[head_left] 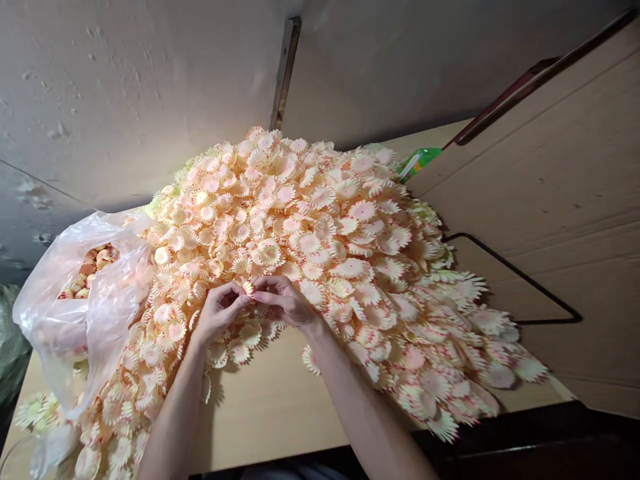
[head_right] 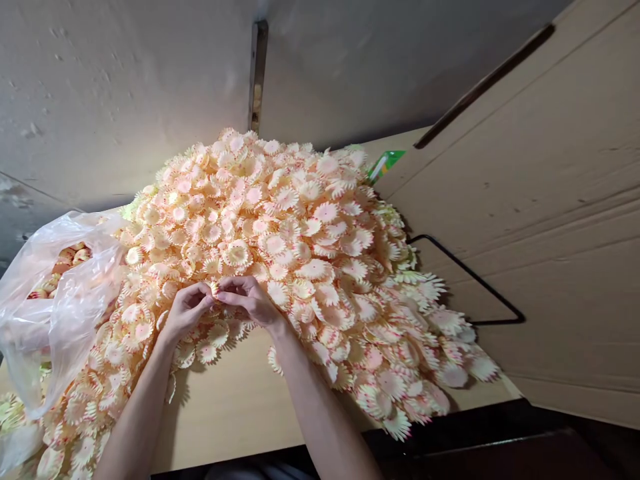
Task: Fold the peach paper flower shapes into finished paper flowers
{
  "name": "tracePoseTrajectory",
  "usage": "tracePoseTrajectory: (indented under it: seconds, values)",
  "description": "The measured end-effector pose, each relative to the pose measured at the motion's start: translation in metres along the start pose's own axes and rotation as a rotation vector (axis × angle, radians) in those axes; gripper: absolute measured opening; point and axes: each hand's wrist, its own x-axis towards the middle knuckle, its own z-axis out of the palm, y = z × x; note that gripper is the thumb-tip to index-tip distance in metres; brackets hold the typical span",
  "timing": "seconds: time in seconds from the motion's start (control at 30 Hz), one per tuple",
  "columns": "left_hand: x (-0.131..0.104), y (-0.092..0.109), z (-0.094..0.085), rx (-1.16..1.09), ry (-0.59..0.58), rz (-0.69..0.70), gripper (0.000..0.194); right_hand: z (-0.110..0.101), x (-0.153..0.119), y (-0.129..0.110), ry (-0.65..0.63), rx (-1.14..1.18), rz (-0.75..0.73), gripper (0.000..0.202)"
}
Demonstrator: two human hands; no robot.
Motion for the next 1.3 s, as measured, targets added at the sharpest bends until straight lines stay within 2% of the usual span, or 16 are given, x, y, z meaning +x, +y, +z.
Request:
tracePoseTrajectory:
  seconds: [0.1,0.23,0.47,0.57,0.67,0.73,0.83,0.97,1.03,1.13,1.23,1.3]
  values:
    - [-0.002,-0.001,-0.002,0.025,-0.011,-0.011,0.045,0.001,-0.001,-0.002,-0.028,0.028,0.013,0.016]
    - [-0.004,0.000,-0.001,-0.002,0.031,-0.017,0.040,0.002,0.000,-0.002,-0.020,0.040,0.035,0.019]
    - [-0.004,-0.002,0.003,0.124,0.116,0.027,0.042,0.002,0.002,0.001,0.058,0.007,0.019,0.016]
    - [-0.003,-0.010,0.001,-0.055,0.167,0.031,0.040,0.001,0.005,0.003,0.148,0.167,0.076,0.017]
    - [-0.001,-0.016,0.000,-0.314,0.207,0.057,0.037,0.000,0.009,0.002,0.292,0.324,0.059,0.019]
    - [0.001,-0.016,0.001,-0.434,0.238,0.057,0.036,-0.001,0.010,0.001,0.331,0.368,0.045,0.018]
    - [0.004,-0.012,0.002,-0.548,0.321,0.051,0.039,-0.002,0.010,-0.002,0.361,0.434,0.035,0.016]
    - [0.006,-0.006,0.000,-0.608,0.411,0.092,0.043,-0.005,0.009,-0.004,0.516,0.530,-0.081,0.014]
    - [0.005,-0.005,-0.001,-0.551,0.432,0.107,0.038,-0.003,0.009,-0.003,0.468,0.429,-0.071,0.014]
    - [0.004,-0.007,-0.002,-0.489,0.422,0.145,0.035,0.002,0.009,0.003,0.302,0.177,-0.013,0.016]
    - [0.001,-0.007,-0.003,-0.368,0.331,0.152,0.022,0.005,0.009,0.007,0.202,0.001,-0.069,0.016]
    - [-0.001,-0.005,-0.002,-0.197,0.270,0.113,0.024,0.005,0.008,0.007,0.136,-0.074,-0.113,0.016]
